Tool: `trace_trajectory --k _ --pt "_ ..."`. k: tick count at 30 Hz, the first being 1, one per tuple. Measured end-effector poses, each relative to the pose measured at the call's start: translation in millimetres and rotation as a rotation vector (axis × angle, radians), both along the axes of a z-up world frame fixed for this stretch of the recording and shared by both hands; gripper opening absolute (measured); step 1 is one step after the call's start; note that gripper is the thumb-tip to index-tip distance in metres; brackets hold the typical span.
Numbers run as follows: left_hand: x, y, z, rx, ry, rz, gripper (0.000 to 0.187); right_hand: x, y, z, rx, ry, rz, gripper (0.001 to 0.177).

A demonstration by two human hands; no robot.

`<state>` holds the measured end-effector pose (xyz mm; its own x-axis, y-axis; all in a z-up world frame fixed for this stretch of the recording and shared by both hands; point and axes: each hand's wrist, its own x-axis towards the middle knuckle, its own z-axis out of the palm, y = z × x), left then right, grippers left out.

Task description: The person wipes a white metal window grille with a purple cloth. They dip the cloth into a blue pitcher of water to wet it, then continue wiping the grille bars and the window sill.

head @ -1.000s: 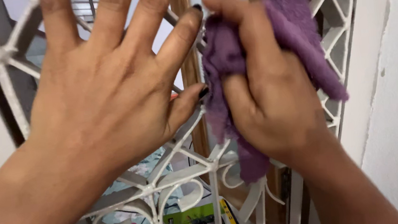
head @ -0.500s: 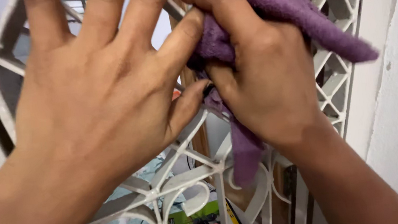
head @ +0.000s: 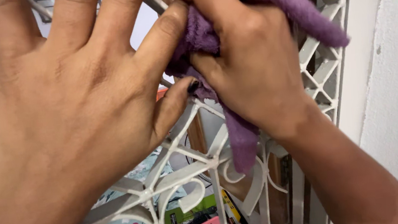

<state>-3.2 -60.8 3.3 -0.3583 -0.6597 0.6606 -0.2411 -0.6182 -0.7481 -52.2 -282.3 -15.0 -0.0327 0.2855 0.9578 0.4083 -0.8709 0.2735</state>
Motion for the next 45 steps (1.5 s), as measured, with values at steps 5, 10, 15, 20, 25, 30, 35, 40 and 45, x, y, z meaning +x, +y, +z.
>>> trace_trajectory --k 5,10,15,20,25,30,35,40,45 --pt "-1.3 2.4 -0.5 0.022 0.013 -0.039 0.047 -0.1 -17.9 -29.3 -0.016 0.024 0.102 0.058" --pt "-7.0 2.3 0.4 0.008 0.02 -0.009 0.045 -10.0 -38.3 -65.7 -0.048 0.052 -0.054 0.057" --pt "-9.8 0.0 -1.1 0.0 0.046 0.0 0.047 -49.4 -63.6 -63.9 0.085 0.096 0.032 0.05" --pt "-22.4 -27.2 7.6 -0.036 0.122 -0.118 0.063 -82.5 -94.1 -59.8 0.384 0.119 0.034 0.058" --pt "-16.9 -68.9 -0.4 -0.023 0.073 -0.167 0.071 -73.5 -136.0 -45.8 0.023 0.22 -0.515 0.068" --pt "-8.8 -68.8 -1.6 0.05 0.157 -0.214 0.064 -68.6 -150.6 -33.7 -0.198 0.238 -0.401 0.066" --pt "-4.6 -64.0 -3.8 0.002 0.027 -0.195 0.056 -53.9 -134.8 -24.1 -0.287 0.347 -0.905 0.067" --pt "4.0 -58.8 -11.9 0.017 -0.002 -0.205 0.045 -54.2 -124.7 -42.6 -0.107 0.484 -0.659 0.057" --pt "2.4 -59.9 -10.4 0.019 -0.036 -0.221 0.045 -62.3 -135.3 -41.0 0.074 0.656 -0.381 0.055"
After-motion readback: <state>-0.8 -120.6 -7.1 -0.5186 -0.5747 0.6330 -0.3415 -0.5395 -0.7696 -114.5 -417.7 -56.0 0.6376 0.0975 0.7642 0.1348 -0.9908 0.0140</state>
